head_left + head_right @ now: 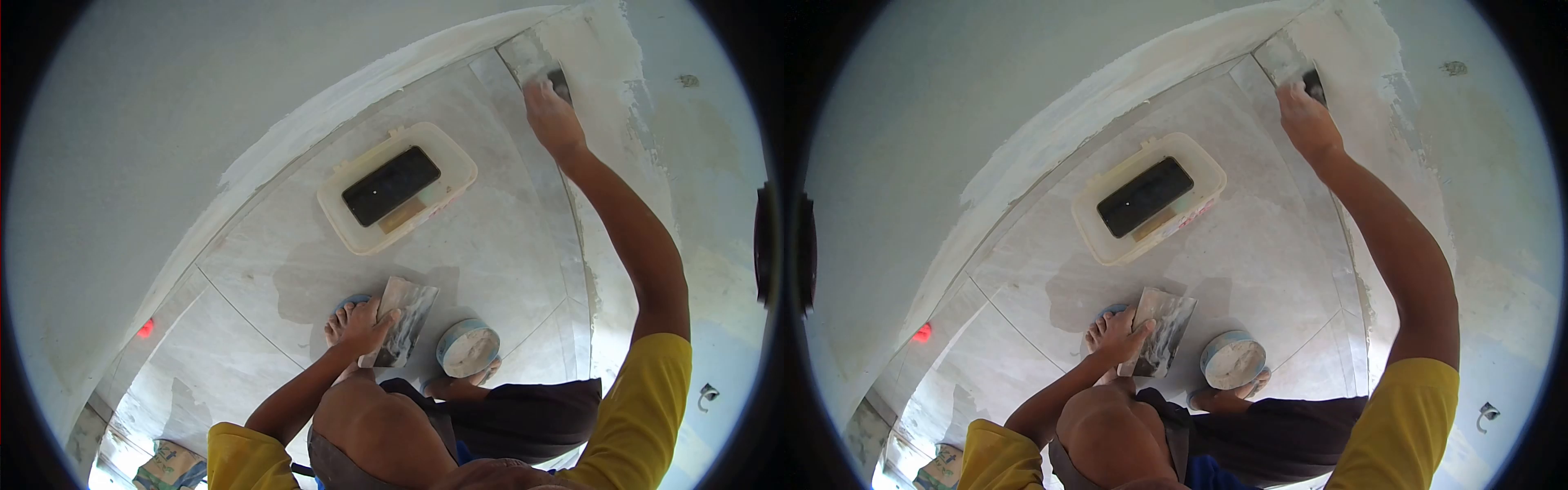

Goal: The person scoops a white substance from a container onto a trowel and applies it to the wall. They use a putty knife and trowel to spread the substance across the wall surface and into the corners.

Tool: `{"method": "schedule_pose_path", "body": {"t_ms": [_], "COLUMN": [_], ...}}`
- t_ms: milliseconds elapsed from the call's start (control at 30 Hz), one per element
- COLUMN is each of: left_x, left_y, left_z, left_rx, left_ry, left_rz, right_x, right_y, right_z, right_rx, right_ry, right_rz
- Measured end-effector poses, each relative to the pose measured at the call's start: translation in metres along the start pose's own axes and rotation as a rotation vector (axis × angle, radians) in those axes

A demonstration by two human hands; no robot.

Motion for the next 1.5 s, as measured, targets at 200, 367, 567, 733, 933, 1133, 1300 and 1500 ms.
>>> {"method": "schedule_pose_path", "body": {"t_ms": [200,367,567,733,933,1133,1300,1500], "left_x": [-0.006,0.004,0.004,0.010,0.015,0.010,0.007,0.008], "left_y": [0.008,-0.002,0.000,-0.004,-0.005,-0.005,0.000,-0.003], "left_z": [0.000,-0.003,0.000,-0.002,-0.001,-0.003,-0.001,0.000], "left_rx": [-0.032,-0.091,-0.053,-0.033,0.091,-0.042,-0.017,-0.049], "left_ry": [0.096,0.002,0.005,0.025,0.123,0.041,0.066,0.024], "left_rz": [-0.107,-0.010,-0.107,-0.089,-0.173,-0.109,-0.171,-0.256], "right_x": [-0.013,0.005,0.016,0.003,-0.015,-0.024,-0.022,-0.031], "right_y": [0.007,-0.007,-0.011,-0.021,0.014,-0.022,-0.025,0.008], "right_z": [-0.004,0.043,0.061,0.012,-0.006,0.046,-0.021,-0.029], "right_rx": [-0.032,-0.091,-0.067,-0.242,-0.060,-0.167,-0.147,0.003], "right_ry": [-0.031,-0.084,-0.133,-0.089,0.001,-0.147,-0.076,0.010], "right_rz": [0.032,-0.028,-0.217,0.027,0.050,-0.038,0.113,0.172]}}
Point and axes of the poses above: each hand's wrist, its own z-axis towards the middle knuckle, its own y-axis out of the back of the hand, x = y × z, the point moved 1 cm from there along z, towards the middle knuckle, and after that the axes turned 11 degrees about -y, right-handed, at the moved point
